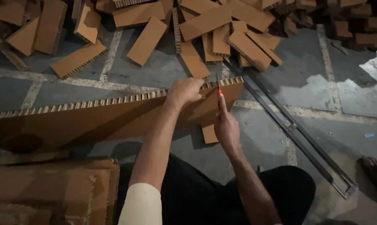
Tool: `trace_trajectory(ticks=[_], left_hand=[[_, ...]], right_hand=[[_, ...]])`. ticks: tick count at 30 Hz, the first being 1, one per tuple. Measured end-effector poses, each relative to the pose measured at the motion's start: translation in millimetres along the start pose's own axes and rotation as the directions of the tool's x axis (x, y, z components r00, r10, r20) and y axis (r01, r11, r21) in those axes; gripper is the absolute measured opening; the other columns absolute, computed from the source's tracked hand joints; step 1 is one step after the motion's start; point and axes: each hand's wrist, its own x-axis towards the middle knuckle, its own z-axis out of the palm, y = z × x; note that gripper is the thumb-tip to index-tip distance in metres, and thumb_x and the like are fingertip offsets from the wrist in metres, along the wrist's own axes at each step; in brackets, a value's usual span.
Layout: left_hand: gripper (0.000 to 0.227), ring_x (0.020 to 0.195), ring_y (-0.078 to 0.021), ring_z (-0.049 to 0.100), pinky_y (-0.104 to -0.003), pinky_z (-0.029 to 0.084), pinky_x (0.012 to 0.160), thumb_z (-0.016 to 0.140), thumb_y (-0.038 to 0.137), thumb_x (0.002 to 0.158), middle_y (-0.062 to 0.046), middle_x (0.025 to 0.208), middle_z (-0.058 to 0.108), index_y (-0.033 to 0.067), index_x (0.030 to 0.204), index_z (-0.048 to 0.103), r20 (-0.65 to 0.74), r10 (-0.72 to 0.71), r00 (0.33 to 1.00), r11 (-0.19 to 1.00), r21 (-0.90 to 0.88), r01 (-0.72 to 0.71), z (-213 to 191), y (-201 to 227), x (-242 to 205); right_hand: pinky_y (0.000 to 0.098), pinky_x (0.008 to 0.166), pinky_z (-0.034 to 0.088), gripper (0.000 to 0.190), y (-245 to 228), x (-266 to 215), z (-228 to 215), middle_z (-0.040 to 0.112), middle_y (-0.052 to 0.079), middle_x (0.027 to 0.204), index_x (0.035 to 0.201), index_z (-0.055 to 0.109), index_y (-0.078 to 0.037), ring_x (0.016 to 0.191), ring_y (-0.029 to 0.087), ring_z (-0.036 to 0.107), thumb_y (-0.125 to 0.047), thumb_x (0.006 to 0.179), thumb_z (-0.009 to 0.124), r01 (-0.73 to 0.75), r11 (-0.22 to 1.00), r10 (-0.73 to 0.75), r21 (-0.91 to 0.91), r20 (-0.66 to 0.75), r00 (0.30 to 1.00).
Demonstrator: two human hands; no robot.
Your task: The person sits on the floor and uses a red utility knife to cut a large sheet of corrugated cardboard into smaller rectangular strips. They repeatedly score and snap the cardboard, stacking the cut pieces to the side.
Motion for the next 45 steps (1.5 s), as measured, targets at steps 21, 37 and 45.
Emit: trace_trajectory(ticks=[21, 37, 45], left_hand=[[0.055, 0.101, -0.0376, 0.070, -0.051, 0.057, 0.082, 0.087, 0.033, 0.076, -0.016, 0.107, 0.074, 0.0083, 0.118, 0.061, 0.134, -0.029, 0.991, 0.998, -0.045, 0.035, 7.1, -25.1, -3.7], [0.044, 0.106, -0.0373, 0.068, -0.052, 0.053, 0.085, 0.080, 0.040, 0.084, -0.015, 0.110, 0.073, 0.0105, 0.114, 0.066, -0.020, -0.045, 0.999, 0.993, -0.112, 0.043, -11.6, 9.9, -22.3], [0.041, 0.105, -0.0355, 0.070, -0.051, 0.054, 0.085, 0.080, 0.041, 0.083, -0.013, 0.107, 0.075, 0.0100, 0.109, 0.068, -0.040, -0.043, 0.998, 0.993, -0.109, 0.038, -3.9, 1.2, -15.0]], right_hand=[[0.0517, 0.054, 0.052, 0.062, 190.9, -32.0, 51.6, 0.071, 0.023, 0.088, 0.156, 0.036, -0.021, 0.067, 0.039, 0.068, -0.012, 0.098, 0.054, -0.035, 0.997, 0.026, 0.064, 0.145, 0.989], [0.0509, 0.064, 0.053, 0.082, -9.2, -36.6, -15.4, 0.071, 0.024, 0.088, 0.165, 0.019, -0.031, 0.076, 0.042, 0.070, -0.005, 0.097, 0.057, -0.089, 0.992, 0.089, 0.088, 0.001, 0.996], [0.0537, 0.065, 0.052, 0.081, -2.4, -28.0, -2.4, 0.071, 0.023, 0.094, 0.165, 0.015, -0.031, 0.079, 0.046, 0.068, -0.009, 0.098, 0.055, -0.101, 0.995, 0.103, -0.020, 0.090, 0.991]])
